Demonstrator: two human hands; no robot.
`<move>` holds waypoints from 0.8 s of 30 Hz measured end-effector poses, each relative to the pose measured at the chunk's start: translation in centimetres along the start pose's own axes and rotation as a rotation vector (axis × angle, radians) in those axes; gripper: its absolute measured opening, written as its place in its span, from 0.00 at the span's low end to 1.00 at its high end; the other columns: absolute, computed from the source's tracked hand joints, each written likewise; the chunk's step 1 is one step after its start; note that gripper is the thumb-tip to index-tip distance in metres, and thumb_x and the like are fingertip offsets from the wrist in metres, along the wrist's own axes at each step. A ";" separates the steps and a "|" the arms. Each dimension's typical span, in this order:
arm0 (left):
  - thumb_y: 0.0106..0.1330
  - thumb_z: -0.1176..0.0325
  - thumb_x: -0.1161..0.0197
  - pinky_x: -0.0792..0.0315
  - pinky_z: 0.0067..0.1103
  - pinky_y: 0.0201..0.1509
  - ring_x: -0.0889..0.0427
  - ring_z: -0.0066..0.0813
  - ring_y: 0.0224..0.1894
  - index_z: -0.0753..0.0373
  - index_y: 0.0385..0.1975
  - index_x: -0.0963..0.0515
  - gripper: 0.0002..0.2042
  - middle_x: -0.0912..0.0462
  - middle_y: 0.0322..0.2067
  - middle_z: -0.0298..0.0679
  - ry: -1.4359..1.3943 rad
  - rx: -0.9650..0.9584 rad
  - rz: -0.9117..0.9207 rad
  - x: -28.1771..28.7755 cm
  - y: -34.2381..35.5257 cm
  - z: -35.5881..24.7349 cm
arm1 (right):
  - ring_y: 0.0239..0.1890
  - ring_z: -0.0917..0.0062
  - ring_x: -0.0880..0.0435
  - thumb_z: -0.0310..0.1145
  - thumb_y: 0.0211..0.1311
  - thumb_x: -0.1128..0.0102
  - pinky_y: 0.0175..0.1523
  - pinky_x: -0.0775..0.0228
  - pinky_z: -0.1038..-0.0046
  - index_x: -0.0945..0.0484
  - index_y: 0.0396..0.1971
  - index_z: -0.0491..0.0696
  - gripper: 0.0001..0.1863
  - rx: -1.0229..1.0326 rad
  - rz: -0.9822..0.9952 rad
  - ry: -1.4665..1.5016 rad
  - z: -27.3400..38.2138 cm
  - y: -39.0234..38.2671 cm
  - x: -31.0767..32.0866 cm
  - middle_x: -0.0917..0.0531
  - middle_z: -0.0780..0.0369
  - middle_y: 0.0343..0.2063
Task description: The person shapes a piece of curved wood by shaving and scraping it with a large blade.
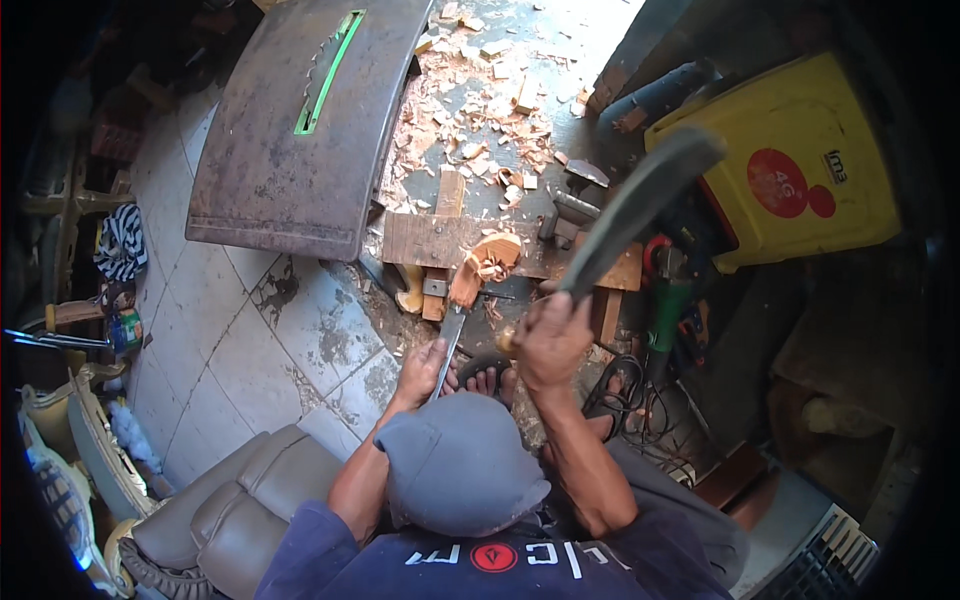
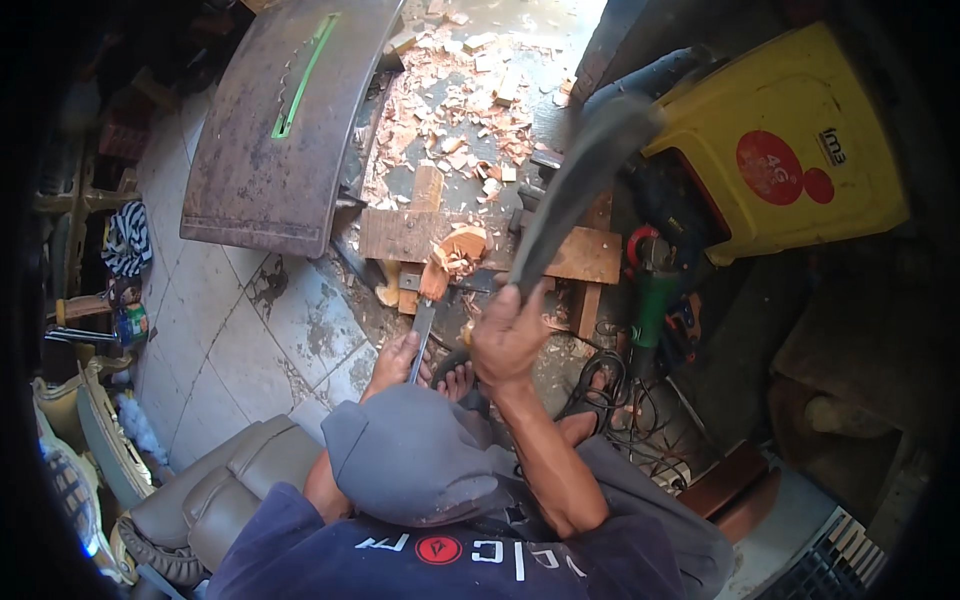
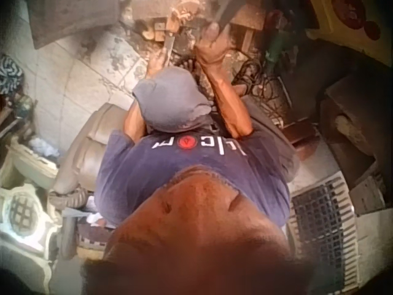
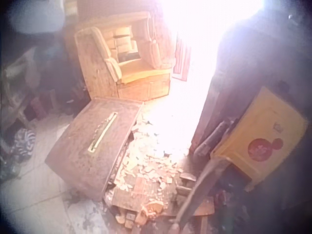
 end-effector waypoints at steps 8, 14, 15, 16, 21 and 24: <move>0.78 0.43 0.47 0.26 0.23 0.22 0.21 0.26 0.17 0.67 0.37 0.20 0.27 0.20 0.20 0.40 -0.018 0.020 0.032 1.4 0.5 2.5 | 0.27 0.39 0.19 0.37 0.78 0.52 0.30 0.33 0.47 0.25 0.42 0.43 0.12 0.061 -0.025 -0.051 3.0 0.6 0.6 0.19 0.43 0.22; 0.77 0.39 0.49 0.28 0.23 0.25 0.21 0.25 0.18 0.66 0.29 0.19 0.32 0.19 0.17 0.37 0.080 -0.148 -0.056 2.8 1.8 3.6 | 0.26 0.39 0.18 0.39 0.78 0.51 0.29 0.30 0.44 0.25 0.43 0.41 0.15 -0.033 0.327 -0.285 -1.8 -0.2 -3.6 0.19 0.43 0.21; 0.77 0.39 0.48 0.27 0.23 0.25 0.21 0.25 0.18 0.66 0.29 0.19 0.31 0.19 0.17 0.37 0.044 -0.123 -0.031 2.5 2.2 3.4 | 0.26 0.39 0.18 0.38 0.78 0.51 0.29 0.30 0.44 0.25 0.44 0.41 0.14 -0.003 0.191 -0.168 0.4 0.5 -2.0 0.19 0.44 0.21; 0.77 0.39 0.48 0.27 0.23 0.25 0.21 0.25 0.18 0.66 0.29 0.19 0.31 0.18 0.17 0.37 0.002 -0.077 -0.027 2.4 1.3 3.8 | 0.26 0.38 0.18 0.38 0.78 0.51 0.29 0.30 0.44 0.24 0.45 0.42 0.14 0.008 0.080 -0.049 1.8 0.6 -0.9 0.19 0.44 0.20; 0.77 0.41 0.46 0.28 0.21 0.20 0.21 0.25 0.15 0.65 0.30 0.21 0.29 0.19 0.17 0.39 -0.039 -0.056 0.006 1.3 1.9 2.7 | 0.21 0.46 0.19 0.40 0.78 0.50 0.27 0.31 0.49 0.27 0.38 0.43 0.14 0.134 0.208 -0.330 -4.1 -0.5 -4.3 0.22 0.46 0.17; 0.77 0.41 0.45 0.28 0.20 0.20 0.21 0.25 0.15 0.65 0.30 0.22 0.28 0.20 0.17 0.39 -0.046 -0.073 0.007 2.3 1.6 3.8 | 0.21 0.46 0.18 0.40 0.78 0.50 0.27 0.29 0.52 0.26 0.40 0.43 0.14 0.018 0.205 -0.272 -0.8 -0.1 -3.0 0.22 0.47 0.16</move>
Point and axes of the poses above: each hand's wrist, its own y-axis towards the middle knuckle, its own x-axis out of the back of the hand, z = x × y, the point moved 8 cm from there along y, towards the middle knuckle
